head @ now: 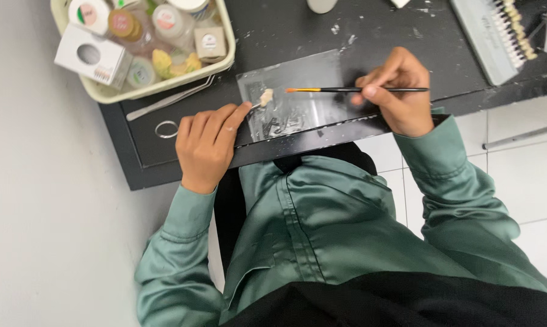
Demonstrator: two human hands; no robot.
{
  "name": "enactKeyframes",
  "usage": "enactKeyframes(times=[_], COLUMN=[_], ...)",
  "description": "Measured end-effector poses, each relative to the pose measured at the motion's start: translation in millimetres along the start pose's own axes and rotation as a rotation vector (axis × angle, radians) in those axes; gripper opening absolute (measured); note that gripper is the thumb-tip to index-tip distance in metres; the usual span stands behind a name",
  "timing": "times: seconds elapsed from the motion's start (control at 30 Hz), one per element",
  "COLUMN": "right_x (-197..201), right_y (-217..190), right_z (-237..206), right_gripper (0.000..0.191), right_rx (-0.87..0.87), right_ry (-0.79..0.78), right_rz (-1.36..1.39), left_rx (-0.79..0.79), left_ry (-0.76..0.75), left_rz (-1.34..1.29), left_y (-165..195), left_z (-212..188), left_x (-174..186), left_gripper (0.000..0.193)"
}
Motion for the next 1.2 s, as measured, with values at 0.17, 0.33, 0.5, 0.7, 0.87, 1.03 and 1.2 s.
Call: enactKeyframes(times=[0.17, 0.33, 0.5, 0.7, 0.87, 1.03, 1.2], right_x=[-9, -22, -34, -44, -50, -55, -59], right_y=[-5, -13, -20, -27, -31, -33, -36], right_z=[2, 1, -1, 0, -3, 0, 0], right_gripper=[0.028, 0.027, 0.027, 0.026, 0.025, 0.024, 0.025], right_rx=[0.054, 0.097, 0.109, 0.187, 0.249, 0.262, 0.262], right_ry=[-0.067, -0.096, -0.132, -0.196, -0.221, -0.25, -0.257], right_rz=[0.001, -0.067, -0.189, -0.237, -0.325, -0.35, -0.357], left_rx=[-0.017, -0.02, -0.026, -0.038, -0.05, -0.068, -0.073], left_ry=[0.015, 0.015, 0.004, -0.008, -0.008, -0.001, 0.007], left_rz=[0.041, 0.033, 0.053, 0.044, 0.03, 0.04, 0.04], left_y=[-3, -6, -6, -6, -5, -3, -3], left_z=[-2, -5, -6, -5, -5, -5, -6], left_x=[1, 0, 0, -2, -2, -1, -2], left_gripper=[0.039, 0.04, 0.04, 0.04, 0.04, 0.041, 0.04])
Point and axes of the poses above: each hand's wrist, its own z-axis towards the middle knuckle, its own x-axis out of the back of the hand, y = z × x, the point moved 10 cm from there along z, towards the middle knuckle, and after that the axes turned 11 degrees about -x, right-handed, at the moved point
